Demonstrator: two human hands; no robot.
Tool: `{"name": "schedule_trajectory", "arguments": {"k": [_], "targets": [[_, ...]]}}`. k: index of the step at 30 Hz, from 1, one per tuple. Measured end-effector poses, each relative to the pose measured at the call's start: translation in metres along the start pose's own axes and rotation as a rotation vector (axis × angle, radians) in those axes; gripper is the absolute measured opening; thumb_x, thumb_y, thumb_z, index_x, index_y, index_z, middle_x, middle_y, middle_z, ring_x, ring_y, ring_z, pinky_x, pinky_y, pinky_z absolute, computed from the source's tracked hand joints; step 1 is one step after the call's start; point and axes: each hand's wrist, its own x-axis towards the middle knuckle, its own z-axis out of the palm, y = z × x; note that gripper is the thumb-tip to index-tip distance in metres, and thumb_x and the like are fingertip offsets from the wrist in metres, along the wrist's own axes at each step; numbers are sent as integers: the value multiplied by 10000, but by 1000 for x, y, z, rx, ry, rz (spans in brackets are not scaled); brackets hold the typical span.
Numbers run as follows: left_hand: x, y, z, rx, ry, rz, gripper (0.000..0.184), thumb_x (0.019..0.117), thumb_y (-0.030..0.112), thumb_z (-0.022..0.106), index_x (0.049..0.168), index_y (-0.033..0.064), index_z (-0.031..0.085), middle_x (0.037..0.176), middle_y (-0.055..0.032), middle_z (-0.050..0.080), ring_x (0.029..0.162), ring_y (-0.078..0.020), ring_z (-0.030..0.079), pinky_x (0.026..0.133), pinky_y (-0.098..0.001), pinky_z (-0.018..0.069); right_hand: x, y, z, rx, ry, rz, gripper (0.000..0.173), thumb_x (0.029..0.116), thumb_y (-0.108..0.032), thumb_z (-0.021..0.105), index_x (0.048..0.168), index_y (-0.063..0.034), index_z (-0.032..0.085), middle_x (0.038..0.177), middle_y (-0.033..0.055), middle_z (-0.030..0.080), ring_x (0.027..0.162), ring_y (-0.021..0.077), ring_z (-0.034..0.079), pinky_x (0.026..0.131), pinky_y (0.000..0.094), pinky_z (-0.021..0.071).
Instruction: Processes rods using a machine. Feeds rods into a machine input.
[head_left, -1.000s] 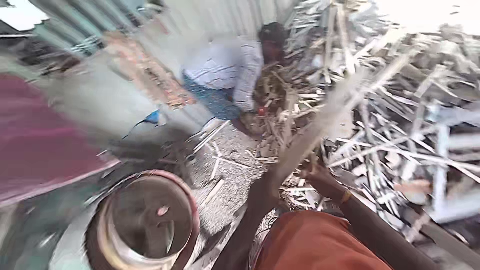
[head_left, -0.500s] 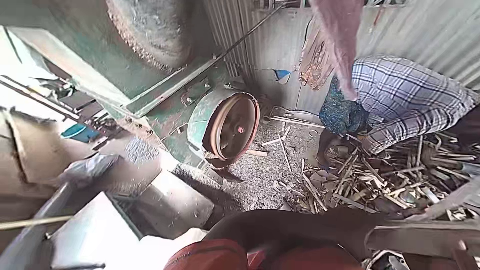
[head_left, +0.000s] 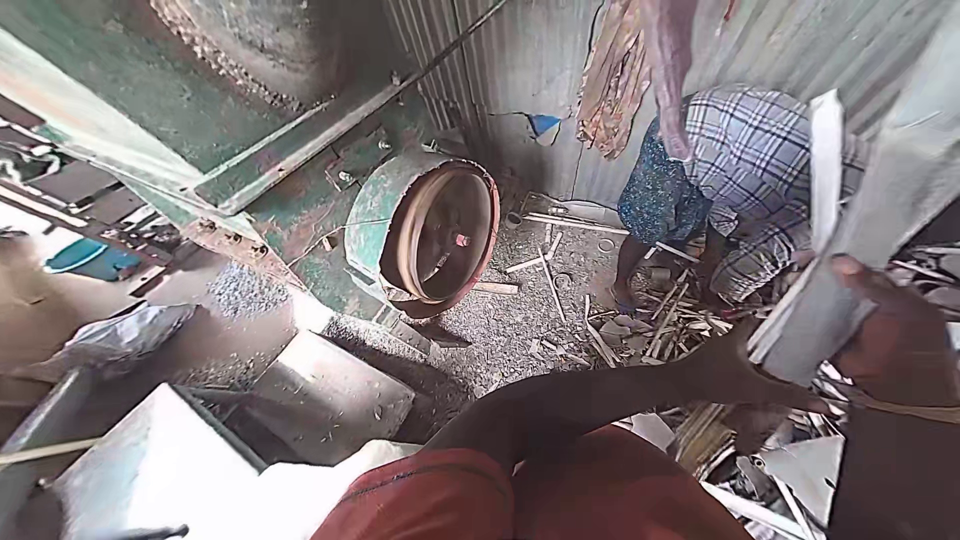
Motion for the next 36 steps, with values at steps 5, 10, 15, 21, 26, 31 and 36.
{"name": "schedule_trajectory", "arguments": {"k": [5, 10, 15, 21, 26, 31, 36], "targets": [[-24, -36, -3, 112, -36, -182, 738, 824, 54, 828, 1420, -96, 419, 1167, -188, 671, 1024, -163, 687, 951, -331, 570, -35, 34, 8, 37, 136, 172, 264, 958, -220, 619, 1208, -146, 583, 907, -60, 697, 766, 49, 681, 675, 261, 605], [-19, -49, -8, 250, -57, -317, 751, 798, 160, 837, 1399, -58, 443, 1088, -141, 677, 930, -152, 699, 866, -334, 605, -51, 50, -5, 132, 125, 191, 602, 877, -286, 726, 1408, -157, 473, 1061, 14, 695, 853, 120, 694, 731, 332, 615], [-22, -46, -11, 266, -123, -348, 748, 779, 153, 854, 1373, -56, 450, 1086, -98, 677, 954, -88, 684, 891, -263, 579, -70, 64, -5, 108, 143, 167, 673, 830, -303, 787, 1410, -164, 476, 1106, 56, 685, 885, 158, 686, 732, 359, 597], [-25, -54, -8, 282, -110, -332, 607, 781, 126, 808, 1283, -44, 512, 1000, -81, 689, 863, -91, 700, 814, -268, 602, -88, 80, 1, 135, 180, 105, 689, 817, -247, 796, 1410, -138, 463, 1119, 42, 674, 935, 131, 682, 787, 329, 598], [-12, -10, -7, 1058, -174, -306, 823, 846, 308, 785, 1516, 4, 418, 1210, -223, 681, 1122, -331, 675, 992, -515, 527, -85, 39, -6, 188, 335, 78, 717, 882, -185, 774, 1496, -179, 405, 1144, 42, 679, 937, 149, 686, 791, 361, 604], [-11, 50, -28, 1477, -130, -165, 692, 849, 201, 765, 1485, 105, 511, 1310, -187, 649, 1130, -371, 669, 918, -562, 546, -79, 14, 16, 501, 405, -66, 221, 924, -1, 557, 1135, -66, 547, 948, -4, 707, 854, 91, 704, 765, 297, 622], [-37, 70, -60, 1492, -125, -76, 755, 802, 199, 816, 1485, 117, 503, 1286, -173, 652, 1125, -361, 661, 913, -549, 541, -86, 16, 62, 565, 425, -122, 275, 906, 58, 477, 1109, -109, 556, 929, -79, 714, 870, 31, 699, 808, 250, 615]]}}
